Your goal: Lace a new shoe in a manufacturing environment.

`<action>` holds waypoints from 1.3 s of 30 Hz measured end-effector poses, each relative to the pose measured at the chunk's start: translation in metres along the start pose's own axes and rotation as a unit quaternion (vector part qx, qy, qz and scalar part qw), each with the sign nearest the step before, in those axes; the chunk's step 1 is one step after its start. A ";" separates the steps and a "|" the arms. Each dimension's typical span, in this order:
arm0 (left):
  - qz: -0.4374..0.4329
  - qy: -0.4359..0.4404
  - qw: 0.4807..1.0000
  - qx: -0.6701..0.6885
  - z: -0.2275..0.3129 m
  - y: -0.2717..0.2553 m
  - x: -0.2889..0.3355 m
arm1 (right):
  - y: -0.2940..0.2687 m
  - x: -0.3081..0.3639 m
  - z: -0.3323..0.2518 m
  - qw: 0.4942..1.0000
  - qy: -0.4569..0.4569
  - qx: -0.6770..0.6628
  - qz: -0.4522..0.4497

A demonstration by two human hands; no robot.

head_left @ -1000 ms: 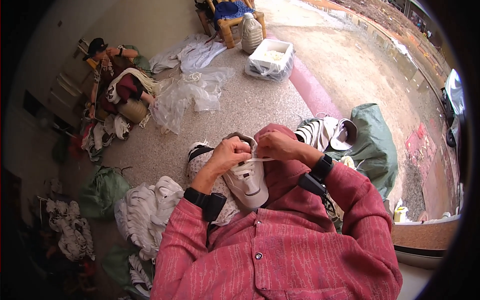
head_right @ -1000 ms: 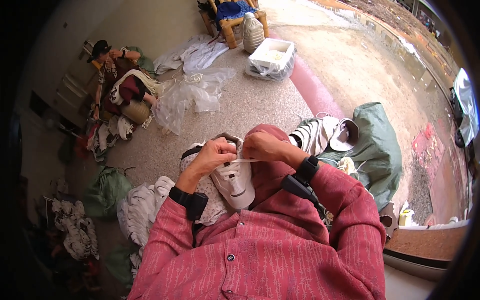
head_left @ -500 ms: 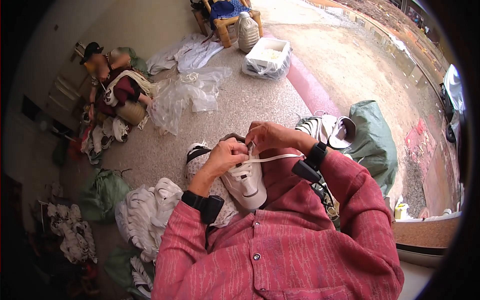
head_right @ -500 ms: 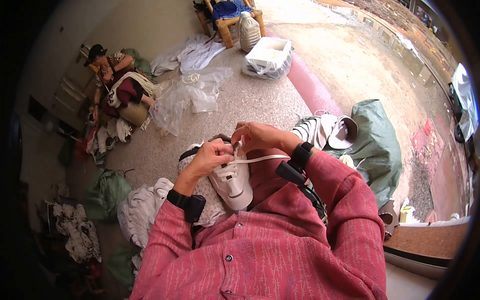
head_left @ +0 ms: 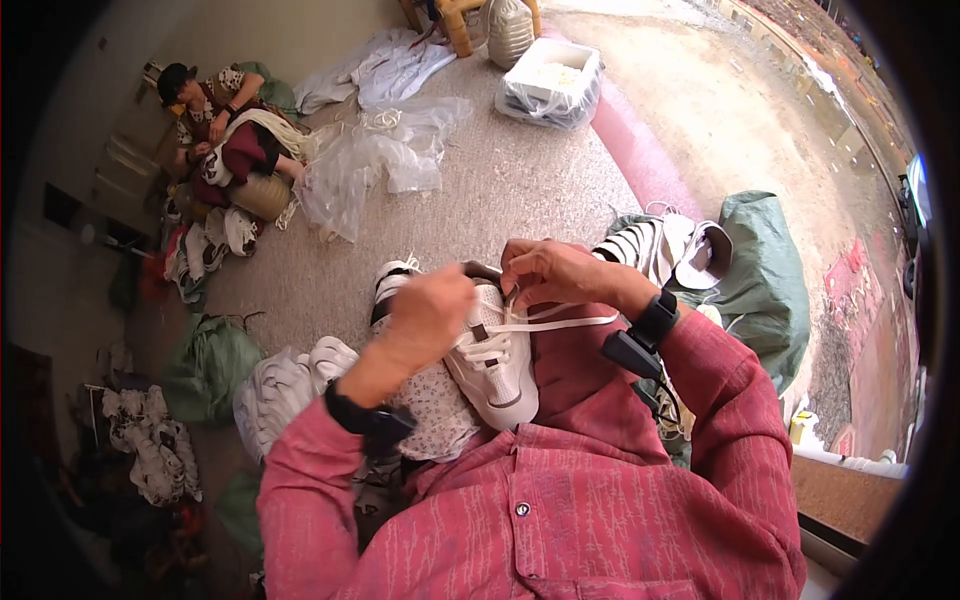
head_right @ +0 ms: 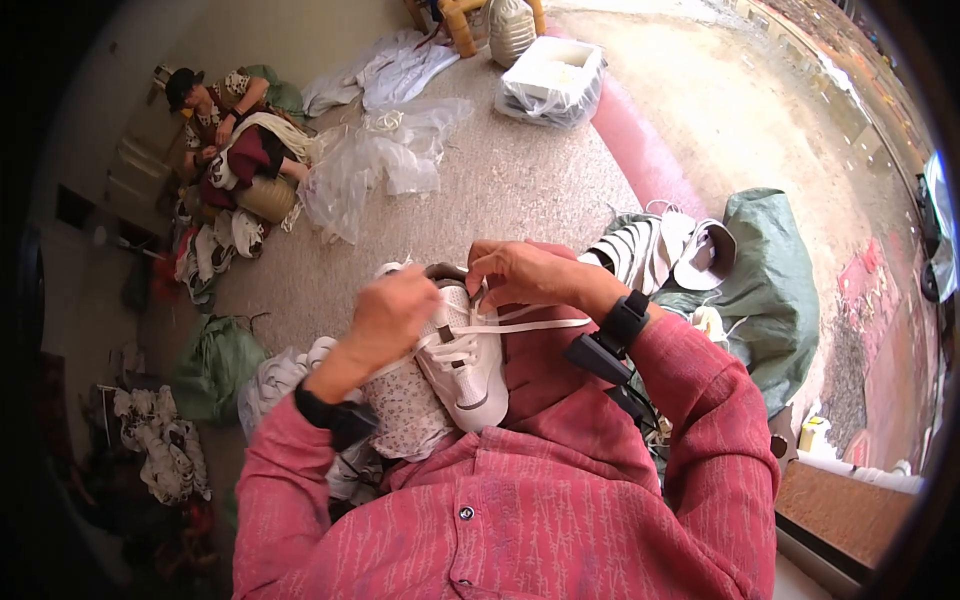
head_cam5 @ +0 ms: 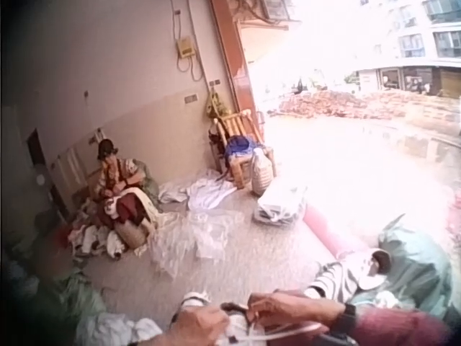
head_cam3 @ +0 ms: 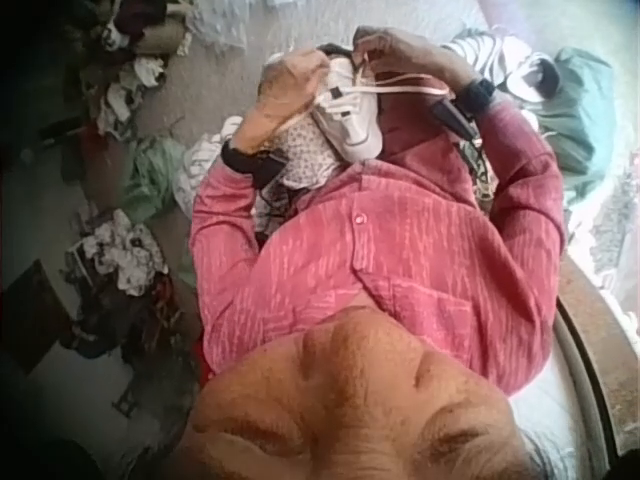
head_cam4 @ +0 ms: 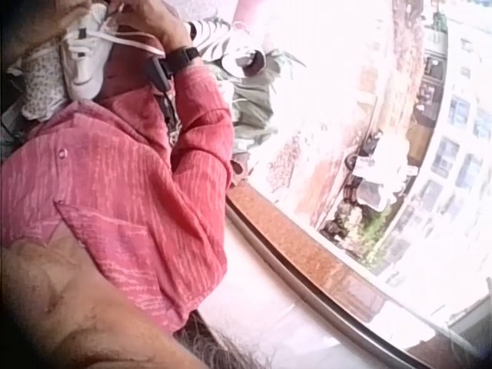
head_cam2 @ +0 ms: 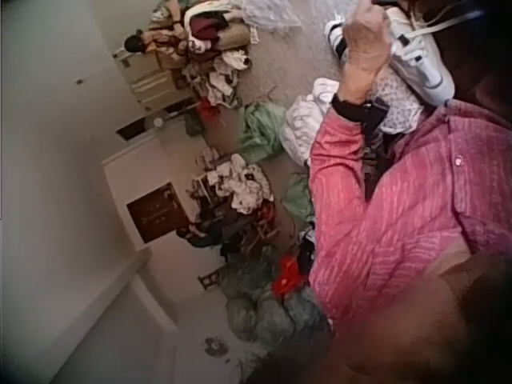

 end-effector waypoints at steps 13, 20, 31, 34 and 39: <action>0.131 -0.354 0.924 0.068 -0.196 -0.107 0.106 | -0.039 0.034 -0.095 0.979 -0.007 -0.115 0.168; 0.080 -0.164 0.971 0.152 -0.051 -0.018 0.061 | -0.043 0.091 -0.294 0.830 -0.404 -0.301 0.240; 0.032 0.021 0.990 0.137 0.012 0.002 0.010 | 0.004 0.093 -0.354 0.850 -0.424 -0.312 0.005; 0.006 0.026 0.989 0.148 0.007 0.009 0.004 | -0.001 0.086 -0.317 0.885 -0.398 -0.241 0.026; -0.020 0.024 0.990 0.135 0.000 0.020 -0.008 | -0.013 0.031 -0.158 0.945 -0.129 0.263 0.145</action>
Point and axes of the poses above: each hand's wrist, its own x-axis away from the middle knuckle, its own y-axis out of the palm, z = x × y, the point moved 10 cm from there along -x, towards the middle knuckle, and after that the axes turned 4 degrees about -y, right-handed, at the moved point
